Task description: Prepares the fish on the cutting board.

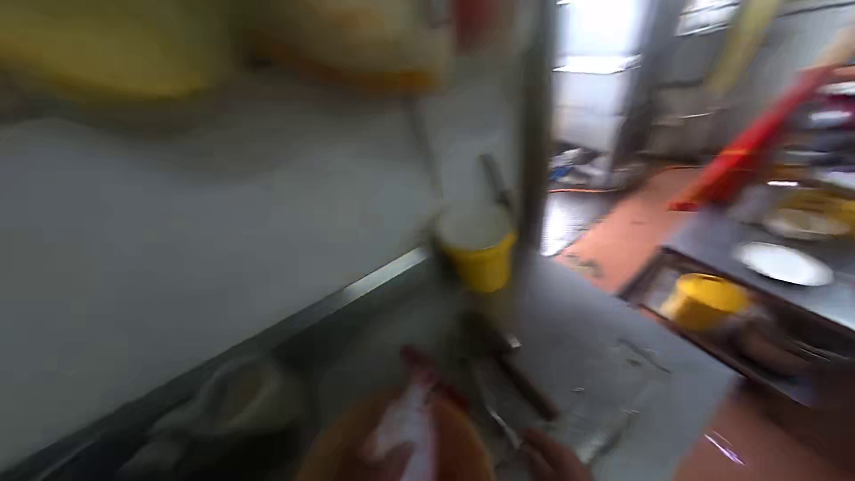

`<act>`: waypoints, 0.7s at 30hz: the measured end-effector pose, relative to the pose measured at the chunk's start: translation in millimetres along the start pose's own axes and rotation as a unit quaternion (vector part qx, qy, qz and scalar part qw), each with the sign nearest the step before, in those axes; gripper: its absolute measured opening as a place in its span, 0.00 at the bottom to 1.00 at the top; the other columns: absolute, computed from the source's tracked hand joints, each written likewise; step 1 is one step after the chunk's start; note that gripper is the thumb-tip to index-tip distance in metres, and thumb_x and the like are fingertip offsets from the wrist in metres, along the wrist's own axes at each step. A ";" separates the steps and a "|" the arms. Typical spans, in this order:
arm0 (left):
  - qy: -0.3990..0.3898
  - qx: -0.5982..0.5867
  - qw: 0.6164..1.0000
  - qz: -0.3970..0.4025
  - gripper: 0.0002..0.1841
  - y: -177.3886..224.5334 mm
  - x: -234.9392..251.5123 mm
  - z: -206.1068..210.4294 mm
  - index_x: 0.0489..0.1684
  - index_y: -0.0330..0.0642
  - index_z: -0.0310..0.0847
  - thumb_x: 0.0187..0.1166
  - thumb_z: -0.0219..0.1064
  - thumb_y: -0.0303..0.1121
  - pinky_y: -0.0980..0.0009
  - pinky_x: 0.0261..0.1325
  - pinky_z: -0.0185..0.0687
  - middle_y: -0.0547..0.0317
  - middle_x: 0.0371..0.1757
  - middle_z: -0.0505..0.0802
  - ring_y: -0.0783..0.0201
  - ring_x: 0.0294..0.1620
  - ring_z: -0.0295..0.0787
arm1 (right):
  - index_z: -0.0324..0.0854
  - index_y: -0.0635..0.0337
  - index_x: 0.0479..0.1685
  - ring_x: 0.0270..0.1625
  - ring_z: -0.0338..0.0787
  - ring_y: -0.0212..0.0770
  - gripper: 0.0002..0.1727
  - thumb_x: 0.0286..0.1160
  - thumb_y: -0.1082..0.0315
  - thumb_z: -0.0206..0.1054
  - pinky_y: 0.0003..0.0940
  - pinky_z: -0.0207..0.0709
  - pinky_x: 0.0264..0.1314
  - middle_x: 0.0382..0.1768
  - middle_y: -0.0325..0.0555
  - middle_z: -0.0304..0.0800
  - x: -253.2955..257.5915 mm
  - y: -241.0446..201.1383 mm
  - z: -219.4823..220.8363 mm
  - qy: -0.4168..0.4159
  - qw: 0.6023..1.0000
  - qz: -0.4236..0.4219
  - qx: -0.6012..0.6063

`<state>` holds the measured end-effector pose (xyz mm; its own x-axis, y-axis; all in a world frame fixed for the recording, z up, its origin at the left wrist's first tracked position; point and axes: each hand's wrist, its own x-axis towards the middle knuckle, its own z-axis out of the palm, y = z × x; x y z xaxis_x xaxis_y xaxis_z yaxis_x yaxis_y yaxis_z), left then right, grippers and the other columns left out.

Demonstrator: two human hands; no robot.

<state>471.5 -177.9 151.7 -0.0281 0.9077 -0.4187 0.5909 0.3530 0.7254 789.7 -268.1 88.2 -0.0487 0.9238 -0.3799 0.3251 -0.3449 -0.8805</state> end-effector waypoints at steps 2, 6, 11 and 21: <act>0.008 0.051 0.994 -0.091 0.36 10.5 -31.4 -11.6 0.73 0.39 0.79 0.67 0.82 0.47 0.50 0.67 0.86 0.45 0.61 0.92 0.51 0.61 0.91 | 0.86 0.60 0.58 0.36 0.93 0.46 0.22 0.92 0.52 0.55 0.51 0.88 0.47 0.35 0.50 0.92 16.7 -14.1 16.2 -0.090 0.992 -0.024 -0.081; 0.015 0.073 0.992 -0.103 0.40 -19.4 -30.9 -11.8 0.79 0.40 0.74 0.67 0.80 0.50 0.51 0.75 0.80 0.44 0.68 0.88 0.51 0.69 0.86 | 0.86 0.57 0.55 0.47 0.93 0.53 0.22 0.92 0.51 0.51 0.59 0.85 0.55 0.43 0.53 0.93 65.5 -76.9 49.4 -0.155 0.950 -0.028 -0.268; 0.030 0.126 0.989 -0.072 0.40 -39.3 -14.0 2.8 0.83 0.43 0.69 0.70 0.76 0.52 0.50 0.78 0.75 0.47 0.72 0.86 0.52 0.74 0.82 | 0.79 0.58 0.71 0.63 0.89 0.70 0.22 0.90 0.55 0.52 0.73 0.80 0.62 0.61 0.65 0.89 93.2 -134.2 113.4 -0.149 0.868 -0.001 -0.473; 0.021 0.105 0.994 0.012 0.45 -50.9 -15.3 -5.9 0.90 0.36 0.57 0.74 0.74 0.47 0.53 0.81 0.73 0.42 0.77 0.82 0.51 0.77 0.80 | 0.78 0.65 0.65 0.60 0.89 0.73 0.17 0.87 0.64 0.55 0.72 0.83 0.54 0.59 0.70 0.87 78.7 -173.2 149.0 -0.230 0.809 -0.044 -0.539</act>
<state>437.2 -208.4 124.3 -0.0436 0.9254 -0.3765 0.7466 0.2806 0.6032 588.8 -160.5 168.6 -0.3833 0.6916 -0.6122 0.9236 0.2937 -0.2464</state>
